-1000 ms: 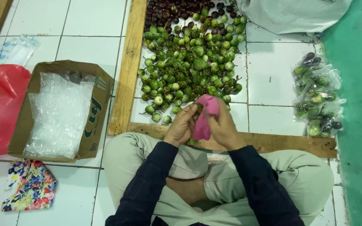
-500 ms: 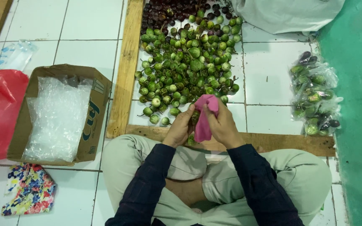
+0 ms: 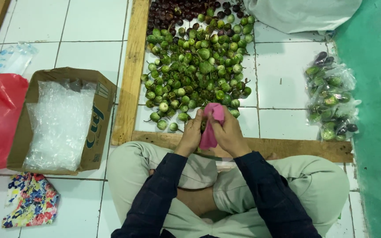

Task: Cleaning small green vegetables by wiping them individually with a cloth

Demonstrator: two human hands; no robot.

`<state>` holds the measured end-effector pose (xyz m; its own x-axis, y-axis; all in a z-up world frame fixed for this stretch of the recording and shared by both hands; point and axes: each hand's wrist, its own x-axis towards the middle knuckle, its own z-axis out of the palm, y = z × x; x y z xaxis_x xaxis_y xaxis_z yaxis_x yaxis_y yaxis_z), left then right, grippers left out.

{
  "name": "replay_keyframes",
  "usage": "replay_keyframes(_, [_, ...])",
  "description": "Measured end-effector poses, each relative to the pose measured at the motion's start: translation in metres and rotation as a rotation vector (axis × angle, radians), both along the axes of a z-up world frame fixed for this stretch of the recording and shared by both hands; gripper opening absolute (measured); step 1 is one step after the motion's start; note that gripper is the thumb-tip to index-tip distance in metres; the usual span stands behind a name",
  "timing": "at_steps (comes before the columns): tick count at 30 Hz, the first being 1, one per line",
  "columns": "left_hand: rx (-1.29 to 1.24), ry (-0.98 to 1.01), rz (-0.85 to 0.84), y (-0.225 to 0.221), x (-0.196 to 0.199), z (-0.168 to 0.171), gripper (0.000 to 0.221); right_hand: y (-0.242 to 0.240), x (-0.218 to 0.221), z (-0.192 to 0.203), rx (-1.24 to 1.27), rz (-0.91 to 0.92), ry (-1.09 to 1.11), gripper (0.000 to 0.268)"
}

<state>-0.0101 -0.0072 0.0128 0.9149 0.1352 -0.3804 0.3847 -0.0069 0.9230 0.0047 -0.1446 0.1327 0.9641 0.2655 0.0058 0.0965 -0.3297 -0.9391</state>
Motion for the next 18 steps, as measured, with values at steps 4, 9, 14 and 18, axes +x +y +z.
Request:
replay_keyframes(4, [0.08, -0.024, -0.033, 0.005, 0.001, -0.024, 0.076, 0.0, 0.001, -0.012, -0.082, 0.048, -0.07, 0.023])
replay_keyframes(9, [-0.335, -0.106, -0.071, 0.003, -0.002, 0.008, 0.063, -0.016, 0.009, -0.024, -0.298, -0.028, -0.117, 0.025])
replay_keyframes(14, [-0.442, -0.091, -0.01, 0.021, -0.001, 0.014, 0.025, -0.021, 0.013, -0.018, -0.291, -0.109, 0.078, 0.032])
replay_keyframes(18, [-0.243, -0.097, -0.118, 0.038, -0.009, 0.022, 0.033, -0.028, 0.012, -0.022, -0.395, -0.061, 0.118, 0.035])
